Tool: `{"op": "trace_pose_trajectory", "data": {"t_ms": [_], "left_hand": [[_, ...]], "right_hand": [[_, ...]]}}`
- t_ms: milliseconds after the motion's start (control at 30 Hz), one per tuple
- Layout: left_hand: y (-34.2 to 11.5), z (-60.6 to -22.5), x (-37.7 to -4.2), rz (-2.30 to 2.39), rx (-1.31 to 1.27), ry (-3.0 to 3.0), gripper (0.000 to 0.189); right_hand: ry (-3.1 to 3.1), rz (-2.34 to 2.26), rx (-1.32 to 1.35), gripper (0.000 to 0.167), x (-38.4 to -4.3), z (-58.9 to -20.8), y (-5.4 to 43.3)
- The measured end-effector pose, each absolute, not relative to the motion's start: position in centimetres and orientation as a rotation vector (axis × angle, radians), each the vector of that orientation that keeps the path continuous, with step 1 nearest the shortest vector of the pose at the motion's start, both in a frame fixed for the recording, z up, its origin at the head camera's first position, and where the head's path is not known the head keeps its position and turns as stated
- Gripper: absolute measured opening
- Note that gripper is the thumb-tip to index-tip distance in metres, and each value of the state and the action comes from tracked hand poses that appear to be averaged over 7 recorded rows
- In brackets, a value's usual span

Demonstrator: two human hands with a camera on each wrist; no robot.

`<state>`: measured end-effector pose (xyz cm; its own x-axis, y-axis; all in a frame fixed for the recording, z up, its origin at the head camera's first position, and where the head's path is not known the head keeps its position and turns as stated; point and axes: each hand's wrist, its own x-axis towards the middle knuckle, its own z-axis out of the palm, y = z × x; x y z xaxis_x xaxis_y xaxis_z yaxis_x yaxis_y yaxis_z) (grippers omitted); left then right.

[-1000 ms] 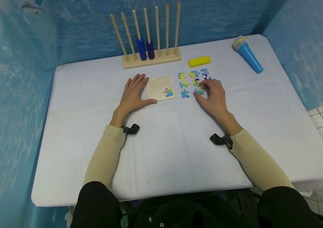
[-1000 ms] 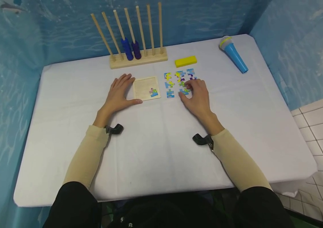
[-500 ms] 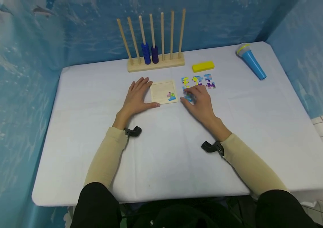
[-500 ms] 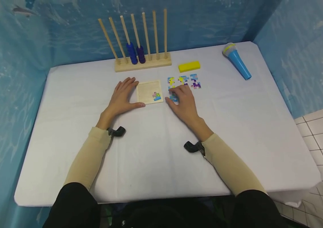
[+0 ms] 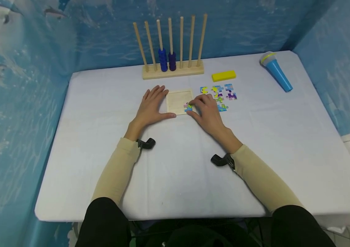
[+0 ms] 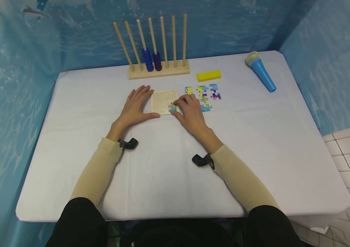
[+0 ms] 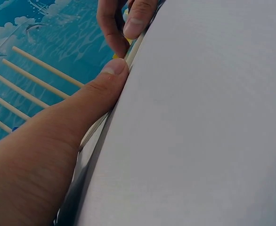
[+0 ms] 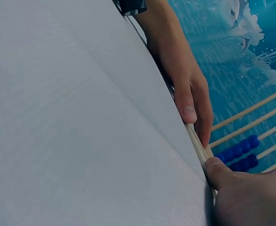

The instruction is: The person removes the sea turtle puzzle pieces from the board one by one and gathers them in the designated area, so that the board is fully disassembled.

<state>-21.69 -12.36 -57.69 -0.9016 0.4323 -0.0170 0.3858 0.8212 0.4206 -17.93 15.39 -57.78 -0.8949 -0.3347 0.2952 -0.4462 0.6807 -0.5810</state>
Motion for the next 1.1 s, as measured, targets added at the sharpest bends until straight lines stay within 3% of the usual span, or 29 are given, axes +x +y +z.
{"op": "trace_pose_trajectory", "data": {"t_ms": [833,1100], "left_hand": [[-12.2,-57.6,-22.7,0.625,0.661,2.878,0.111],[-12.2,-57.4,-21.7,0.635,0.633,2.887,0.112]], "right_hand": [[-2.748,1.214,0.653,0.037,-18.6,-57.4,15.3],[-2.607,1.36,0.602,0.02,-17.7,-57.3,15.3]]}}
